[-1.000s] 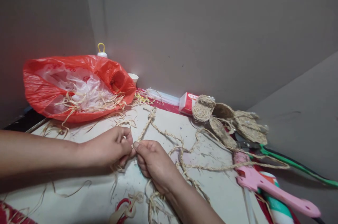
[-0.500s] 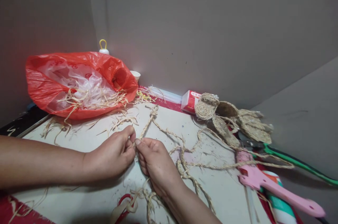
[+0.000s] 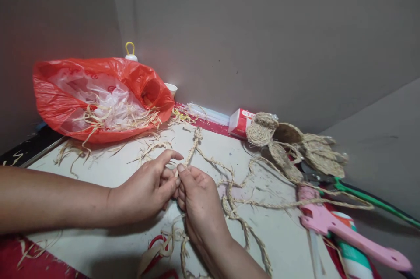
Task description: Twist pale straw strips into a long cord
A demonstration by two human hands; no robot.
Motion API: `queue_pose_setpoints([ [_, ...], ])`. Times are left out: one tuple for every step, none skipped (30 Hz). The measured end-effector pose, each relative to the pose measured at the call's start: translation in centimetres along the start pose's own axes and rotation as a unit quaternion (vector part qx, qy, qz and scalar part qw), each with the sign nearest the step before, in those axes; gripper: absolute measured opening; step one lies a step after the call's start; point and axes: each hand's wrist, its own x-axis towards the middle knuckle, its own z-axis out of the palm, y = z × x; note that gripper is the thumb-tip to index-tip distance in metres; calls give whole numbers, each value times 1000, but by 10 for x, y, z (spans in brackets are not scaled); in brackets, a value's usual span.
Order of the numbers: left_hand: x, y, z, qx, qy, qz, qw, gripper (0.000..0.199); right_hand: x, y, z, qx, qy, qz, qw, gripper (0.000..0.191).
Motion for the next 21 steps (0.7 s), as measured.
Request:
queue_pose_setpoints([
  [-1, 1, -1, 6, -9, -8, 1000, 35, 0, 0, 0, 2, 0, -5, 1000, 38],
  [-3, 3, -4, 11, -24, -20, 999, 33, 1, -1, -1, 1, -1, -10, 1000, 37],
  [-5, 4, -8, 15, -42, -36, 998, 32, 1, -2, -2, -3, -2, -13, 1000, 37],
  [-7, 7, -14, 17, -62, -57, 996, 31, 2, -2, -3, -10, -7, -14, 1000, 36],
  [-9, 9, -22, 19, -80, -77, 994, 32, 3, -3, -3, -18, -14, -12, 1000, 36],
  [-11, 13, -31, 19, -89, -96, 991, 36, 3, -4, -4, -27, -23, -5, 999, 36],
  [-12, 16, -42, 15, -89, -110, 990, 37, 4, -4, -5, -36, -33, 3, 999, 36],
  [-13, 19, -52, 32, -57, -99, 993, 35, 5, -4, -6, -45, -44, 11, 998, 36],
  [-13, 22, -62, 55, -1, -59, 997, 32, 5, -4, -6, -54, -52, 17, 997, 37],
  [-13, 25, -70, 73, 54, -10, 996, 30, 6, -5, -7, -63, -59, 21, 996, 38],
  [-11, 27, -76, 85, 107, 34, 990, 30, 6, -5, -7, -72, -63, 24, 995, 38],
  [-10, 28, -78, 88, 140, 67, 984, 32, 6, -5, -8, -80, -66, 26, 994, 39],
  [-7, 27, -77, 81, 152, 82, 982, 34, 6, -5, -8, -87, -68, 27, 993, 40],
  [-3, 26, -72, 65, 141, 76, 985, 37, 6, -5, -8, -93, -72, 29, 993, 41],
  [1, 23, -66, 41, 105, 50, 992, 38, 6, -5, -9, -97, -77, 31, 992, 42],
  [6, 19, -58, 12, 53, 6, 998, 36, 7, -5, -9, -102, -83, 33, 991, 43],
  [11, 14, -50, -23, -12, -51, 998, 33, 7, -6, -9, -107, -90, 35, 990, 44],
  [16, 9, -42, -53, -83, -102, 990, 26, 7, -6, -10, -115, -97, 38, 988, 43],
  [20, 5, -35, -65, -133, -134, 980, 21, 8, -6, -10, -124, -104, 40, 986, 42],
  [23, 1, -31, -70, -159, -143, 974, 19, 8, -7, -11, -132, -109, 42, 984, 42],
  [25, -2, -28, -74, -170, -136, 973, 20, 9, -7, -12, -139, -111, 44, 983, 41],
])
